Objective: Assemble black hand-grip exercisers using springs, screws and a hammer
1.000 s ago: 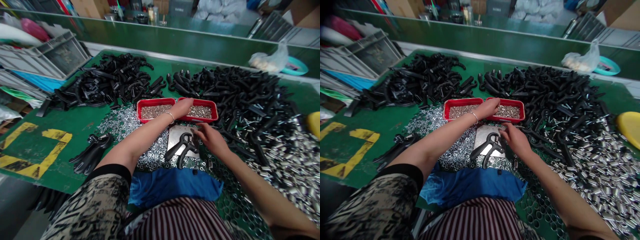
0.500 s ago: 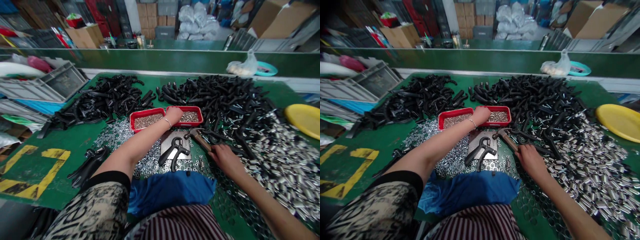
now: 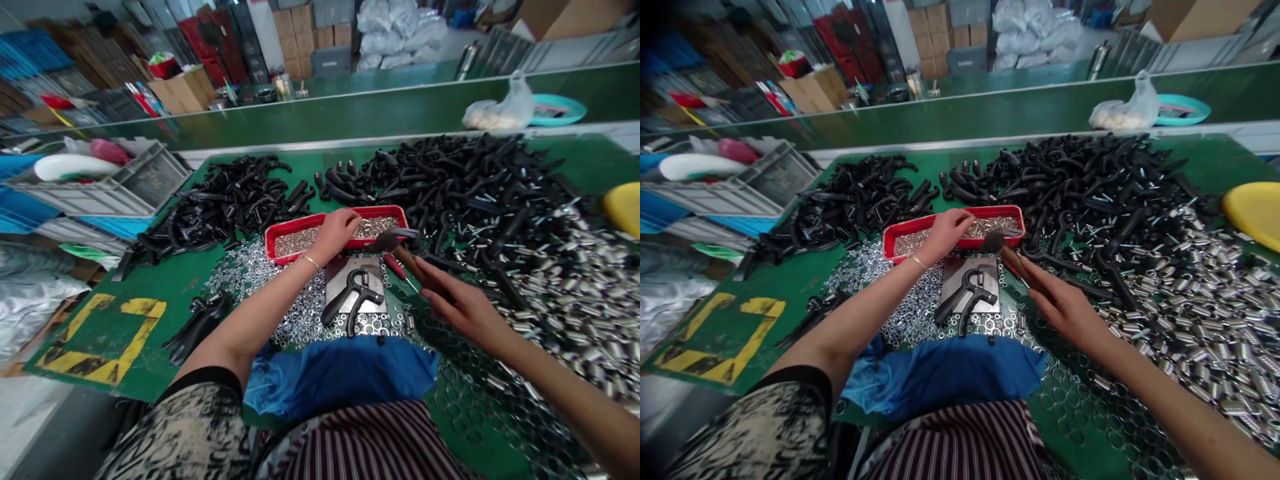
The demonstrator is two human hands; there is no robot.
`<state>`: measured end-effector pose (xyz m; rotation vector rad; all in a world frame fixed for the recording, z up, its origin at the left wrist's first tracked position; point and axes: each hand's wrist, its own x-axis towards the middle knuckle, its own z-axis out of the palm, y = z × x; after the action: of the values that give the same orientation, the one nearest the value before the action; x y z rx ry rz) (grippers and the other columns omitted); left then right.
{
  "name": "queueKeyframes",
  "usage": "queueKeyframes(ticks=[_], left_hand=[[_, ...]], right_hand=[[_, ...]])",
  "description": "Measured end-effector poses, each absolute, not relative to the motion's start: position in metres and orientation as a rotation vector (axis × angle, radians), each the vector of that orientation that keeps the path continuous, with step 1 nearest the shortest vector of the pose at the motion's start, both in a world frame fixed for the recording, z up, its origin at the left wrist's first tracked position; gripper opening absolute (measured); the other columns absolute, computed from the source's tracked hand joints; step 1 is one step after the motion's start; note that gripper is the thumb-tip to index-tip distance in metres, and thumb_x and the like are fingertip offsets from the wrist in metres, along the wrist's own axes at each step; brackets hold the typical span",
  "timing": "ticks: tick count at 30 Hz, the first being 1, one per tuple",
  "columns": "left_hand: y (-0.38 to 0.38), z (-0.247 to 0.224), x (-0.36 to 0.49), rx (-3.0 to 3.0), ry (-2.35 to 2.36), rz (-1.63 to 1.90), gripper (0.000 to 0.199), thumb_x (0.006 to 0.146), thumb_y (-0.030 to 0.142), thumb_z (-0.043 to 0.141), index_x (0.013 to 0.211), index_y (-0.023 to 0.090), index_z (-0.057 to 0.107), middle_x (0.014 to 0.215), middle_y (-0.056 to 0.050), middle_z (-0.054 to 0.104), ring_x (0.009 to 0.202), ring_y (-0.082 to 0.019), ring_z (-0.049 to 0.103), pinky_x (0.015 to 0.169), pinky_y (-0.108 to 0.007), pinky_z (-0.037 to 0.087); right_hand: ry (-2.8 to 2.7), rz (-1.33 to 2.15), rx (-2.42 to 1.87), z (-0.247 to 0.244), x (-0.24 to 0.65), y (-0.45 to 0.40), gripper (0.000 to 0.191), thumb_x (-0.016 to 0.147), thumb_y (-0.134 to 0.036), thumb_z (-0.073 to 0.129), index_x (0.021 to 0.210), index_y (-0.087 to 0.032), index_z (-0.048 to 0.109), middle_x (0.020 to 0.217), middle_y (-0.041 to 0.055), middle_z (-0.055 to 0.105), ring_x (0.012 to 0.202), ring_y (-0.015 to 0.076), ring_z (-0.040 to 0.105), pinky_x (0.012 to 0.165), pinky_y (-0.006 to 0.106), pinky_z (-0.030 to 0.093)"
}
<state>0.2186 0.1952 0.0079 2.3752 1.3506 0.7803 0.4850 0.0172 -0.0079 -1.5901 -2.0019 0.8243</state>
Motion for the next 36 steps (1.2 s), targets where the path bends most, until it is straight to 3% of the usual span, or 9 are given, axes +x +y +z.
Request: queueKeyframes(ticks=[5,8,11,15,23,28,31,34,36], left_hand=[[0.131,-0.007,0.189,1.867,1.257,0.834,0.016,0.095,0.031,0.06,0.096,0.019,0.07,0.085,-0.003,0.074,0.076,-0.016,0.069,0.074,-0.029,0.053],[0.097,-0.028,0.181,1.855,1.257,0.791,0.011,0.093,0.027,0.063,0.09,0.02,0.07,0.087,-0.003,0.072,0.083,-0.017,0.068,0.08,-0.032,0.052],[0.08,-0.044,0.186,1.969,1.302,0.816,0.011,0.091,0.023,0.066,0.082,0.018,0.069,0.089,-0.004,0.069,0.091,-0.019,0.064,0.087,-0.034,0.05],[0.074,-0.053,0.196,2.018,1.366,0.825,0.013,0.093,0.024,0.065,0.082,0.018,0.069,0.086,-0.004,0.067,0.088,-0.019,0.063,0.084,-0.033,0.049],[0.073,-0.05,0.195,2.481,1.305,0.631,0.02,0.1,0.027,0.054,0.09,0.017,0.068,0.097,-0.008,0.063,0.094,-0.022,0.058,0.087,-0.036,0.046],[0.077,-0.044,0.195,2.651,1.245,0.439,0.026,0.102,0.028,0.048,0.091,0.015,0.068,0.099,-0.01,0.064,0.095,-0.023,0.058,0.086,-0.037,0.046],[0.068,-0.043,0.195,2.767,1.228,0.338,0.027,0.102,0.035,0.048,0.105,0.019,0.069,0.114,-0.012,0.064,0.106,-0.027,0.057,0.092,-0.043,0.044],[0.05,-0.044,0.199,2.627,1.496,0.358,0.061,0.091,0.054,0.063,0.137,0.015,0.053,0.126,-0.019,0.059,0.113,-0.034,0.054,0.094,-0.048,0.045],[0.041,-0.044,0.202,2.508,1.618,0.346,0.08,0.086,0.052,0.069,0.146,0.006,0.041,0.121,-0.022,0.061,0.111,-0.036,0.055,0.093,-0.049,0.046]], right_hand=[[-2.298,0.726,-1.443,-0.006,0.483,0.011,0.059,0.099,-0.029,0.045,0.157,-0.036,0.038,0.124,0.0074,0.071,0.098,0.0262,0.071,0.084,0.043,0.058],[-2.112,0.797,-1.459,-0.003,0.48,0.009,0.056,0.099,-0.034,0.049,0.154,-0.034,0.042,0.133,0.0065,0.068,0.109,0.028,0.069,0.088,0.043,0.058],[-1.851,0.892,-1.539,0.0,0.473,0.004,0.059,0.098,-0.04,0.051,0.155,-0.03,0.04,0.102,0.0069,0.075,0.079,0.0247,0.071,0.063,0.037,0.059],[-1.693,1.107,-1.584,-0.002,0.466,-0.007,0.062,0.097,-0.044,0.054,0.155,-0.028,0.04,0.063,-0.0027,0.061,0.046,0.0173,0.054,0.041,0.028,0.043],[-1.723,0.967,-1.607,-0.012,0.466,-0.029,0.056,0.096,-0.044,0.057,0.149,-0.029,0.048,0.088,0.0041,0.073,0.065,0.0213,0.067,0.056,0.032,0.052],[-1.663,1.044,-1.559,-0.013,0.462,-0.031,0.054,0.096,-0.044,0.057,0.148,-0.03,0.048,0.085,0.0018,0.071,0.057,0.0175,0.061,0.052,0.03,0.051],[-1.695,1.028,-1.57,-0.017,0.464,-0.034,0.052,0.096,-0.044,0.057,0.147,-0.031,0.048,0.093,0.0026,0.072,0.059,0.0168,0.061,0.053,0.03,0.05],[-1.732,0.949,-1.627,-0.02,0.467,-0.037,0.054,0.096,-0.047,0.058,0.146,-0.03,0.049,0.099,0.0044,0.072,0.062,0.0176,0.063,0.055,0.031,0.051],[-1.707,0.915,-1.675,-0.02,0.469,-0.037,0.052,0.095,-0.049,0.059,0.142,-0.028,0.053,0.093,0.0044,0.072,0.063,0.0185,0.064,0.056,0.032,0.052]])
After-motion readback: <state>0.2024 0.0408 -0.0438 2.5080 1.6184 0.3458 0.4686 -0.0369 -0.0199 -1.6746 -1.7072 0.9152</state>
